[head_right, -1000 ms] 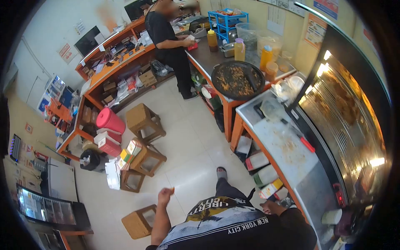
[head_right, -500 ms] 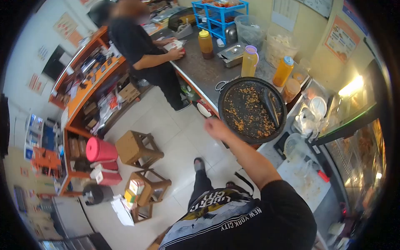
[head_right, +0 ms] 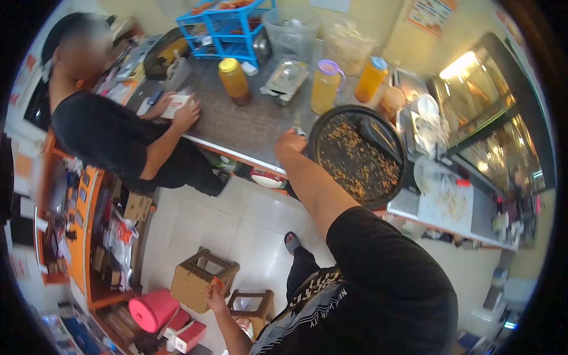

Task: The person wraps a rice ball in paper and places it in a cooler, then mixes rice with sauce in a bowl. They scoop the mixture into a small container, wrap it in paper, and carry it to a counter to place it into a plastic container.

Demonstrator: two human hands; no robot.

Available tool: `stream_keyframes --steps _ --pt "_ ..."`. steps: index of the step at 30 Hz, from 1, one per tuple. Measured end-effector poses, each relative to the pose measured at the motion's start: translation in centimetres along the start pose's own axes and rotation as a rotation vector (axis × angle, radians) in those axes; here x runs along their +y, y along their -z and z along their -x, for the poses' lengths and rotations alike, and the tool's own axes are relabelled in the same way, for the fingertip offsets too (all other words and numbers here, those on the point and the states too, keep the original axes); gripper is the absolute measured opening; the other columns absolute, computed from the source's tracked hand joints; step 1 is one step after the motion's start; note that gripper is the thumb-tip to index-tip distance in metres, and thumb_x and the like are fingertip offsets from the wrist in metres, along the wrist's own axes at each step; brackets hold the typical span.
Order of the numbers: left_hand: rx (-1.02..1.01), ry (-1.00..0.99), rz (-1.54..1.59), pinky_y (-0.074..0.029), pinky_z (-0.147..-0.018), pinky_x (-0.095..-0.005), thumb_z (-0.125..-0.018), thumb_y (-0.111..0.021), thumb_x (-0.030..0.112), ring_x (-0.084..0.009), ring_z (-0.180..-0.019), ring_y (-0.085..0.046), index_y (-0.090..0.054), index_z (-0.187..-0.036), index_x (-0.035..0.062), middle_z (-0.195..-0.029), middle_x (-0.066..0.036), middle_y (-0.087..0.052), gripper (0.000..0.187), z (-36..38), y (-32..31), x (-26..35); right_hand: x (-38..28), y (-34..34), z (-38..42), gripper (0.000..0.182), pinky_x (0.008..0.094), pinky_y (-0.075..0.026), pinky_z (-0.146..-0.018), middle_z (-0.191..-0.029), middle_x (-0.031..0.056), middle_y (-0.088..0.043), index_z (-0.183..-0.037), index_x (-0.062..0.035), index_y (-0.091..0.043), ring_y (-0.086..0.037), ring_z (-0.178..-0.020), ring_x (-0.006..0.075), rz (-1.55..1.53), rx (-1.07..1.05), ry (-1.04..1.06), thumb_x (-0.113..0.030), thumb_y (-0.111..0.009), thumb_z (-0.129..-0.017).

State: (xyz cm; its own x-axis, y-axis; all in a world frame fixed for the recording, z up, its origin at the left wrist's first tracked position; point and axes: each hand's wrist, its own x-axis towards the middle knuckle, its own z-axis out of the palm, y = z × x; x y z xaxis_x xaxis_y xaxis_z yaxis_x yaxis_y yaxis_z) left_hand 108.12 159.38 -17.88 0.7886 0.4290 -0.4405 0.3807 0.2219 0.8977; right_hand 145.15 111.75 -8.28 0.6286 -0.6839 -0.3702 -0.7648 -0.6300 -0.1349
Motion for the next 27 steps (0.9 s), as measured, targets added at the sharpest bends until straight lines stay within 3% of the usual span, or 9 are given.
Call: stream_keyframes --steps 6,8,10,12,14,16,18,22,27 --pt "-0.185 0.000 -0.303 -0.057 -0.076 -0.0356 -0.089 -0.073 0.012 -0.0196 -0.086 -0.065 -0.063 -0.099 0.0088 -0.097 -0.006 -0.068 0.014 -5.6 -1.0 -9.1 1.0 -3.8 1.6 0.041 0.0454 -0.055 -0.092 -0.120 0.0228 -0.068 -0.118 0.0018 -0.057 -0.069 -0.108 0.0385 -0.464 -0.092 0.002 -0.023 -0.067 -0.086" --pt "-0.205 0.261 -0.491 -0.056 -0.076 -0.0352 -0.089 -0.073 0.013 -0.0182 -0.087 -0.064 -0.064 -0.099 0.0083 -0.097 -0.005 -0.068 0.014 -0.4 -6.6 -3.7 2.9 0.3 4.3 0.031 0.0417 -0.058 -0.078 -0.103 0.0195 -0.073 -0.098 0.0042 -0.066 -0.073 -0.092 0.0300 -0.250 -0.392 0.395 -0.022 -0.070 -0.082" --pt "-0.338 0.274 -0.420 -0.053 -0.075 -0.0315 -0.092 -0.073 0.018 -0.0157 -0.084 -0.064 -0.064 -0.101 0.0054 -0.095 -0.005 -0.068 0.017 1.3 -8.0 -5.3 6.8 3.9 8.7 0.026 0.0388 -0.053 -0.062 -0.082 0.0135 -0.069 -0.085 0.0023 -0.070 -0.067 -0.072 0.0215 -0.868 -0.733 0.283 -0.023 -0.073 -0.078" --pt "-0.444 0.279 -0.376 -0.052 -0.075 -0.0301 -0.094 -0.072 0.020 -0.0145 -0.083 -0.064 -0.065 -0.101 0.0040 -0.094 -0.004 -0.068 0.019 2.8 -10.5 -5.6 10.3 -1.3 8.2 0.023 0.0342 -0.047 -0.059 -0.076 0.0071 -0.063 -0.086 0.0012 -0.069 -0.059 -0.068 0.0157 -0.975 -0.914 0.380 -0.018 -0.074 -0.076" --pt "-0.528 0.290 -0.385 -0.053 -0.075 -0.0308 -0.095 -0.070 0.019 -0.0149 -0.083 -0.064 -0.065 -0.101 0.0042 -0.095 -0.004 -0.068 0.017 6.5 -14.3 -3.2 17.6 3.0 13.0 0.025 0.0317 -0.048 -0.064 -0.081 0.0040 -0.063 -0.094 -0.0005 -0.068 -0.060 -0.073 0.0129 -0.691 -0.835 0.935 -0.013 -0.074 -0.073" --pt "-0.688 0.291 -0.484 -0.052 -0.074 -0.0308 -0.095 -0.070 0.024 -0.0163 -0.083 -0.065 -0.064 -0.103 0.0084 -0.093 -0.004 -0.068 0.019 12.0 -18.6 -2.1 30.3 3.8 20.4 0.043 0.0289 -0.050 -0.071 -0.094 0.0011 -0.065 -0.119 -0.0057 -0.060 -0.060 -0.082 0.0096 -1.039 -1.289 0.919 -0.004 -0.073 -0.078" --pt "-0.828 0.324 -0.549 -0.048 -0.066 -0.0278 -0.096 -0.070 0.027 -0.0160 -0.079 -0.064 -0.063 -0.104 0.0119 -0.089 -0.004 -0.068 0.018 17.6 -23.7 -1.1 39.8 5.1 26.5 0.044 0.0253 -0.049 -0.070 -0.093 -0.0020 -0.061 -0.123 -0.0079 -0.058 -0.059 -0.084 0.0078 -1.292 -1.450 0.857 -0.004 -0.075 -0.083" --pt "-1.083 0.354 -0.529 -0.056 -0.074 -0.0413 -0.099 -0.065 0.025 -0.0223 -0.095 -0.068 -0.058 -0.116 0.0100 -0.106 -0.009 -0.067 0.023 30.9 -31.0 -5.0 59.7 7.3 35.2 0.036 0.0254 -0.049 -0.067 -0.091 -0.0021 -0.060 -0.117 -0.0068 -0.059 -0.058 -0.083 0.0076 -1.445 -0.848 0.417 -0.013 -0.078 -0.087" --pt "-1.420 0.460 -0.620 -0.055 -0.083 -0.0414 -0.099 -0.065 0.019 -0.0209 -0.105 -0.066 -0.059 -0.122 0.0084 -0.117 -0.006 -0.066 0.026 49.7 -38.3 -11.0 80.4 3.2 43.0 0.033 0.0282 -0.046 -0.064 -0.076 0.0002 -0.058 -0.102 -0.0047 -0.057 -0.054 -0.072 0.0100 -1.327 -0.004 0.087 -0.022 -0.080 -0.087"
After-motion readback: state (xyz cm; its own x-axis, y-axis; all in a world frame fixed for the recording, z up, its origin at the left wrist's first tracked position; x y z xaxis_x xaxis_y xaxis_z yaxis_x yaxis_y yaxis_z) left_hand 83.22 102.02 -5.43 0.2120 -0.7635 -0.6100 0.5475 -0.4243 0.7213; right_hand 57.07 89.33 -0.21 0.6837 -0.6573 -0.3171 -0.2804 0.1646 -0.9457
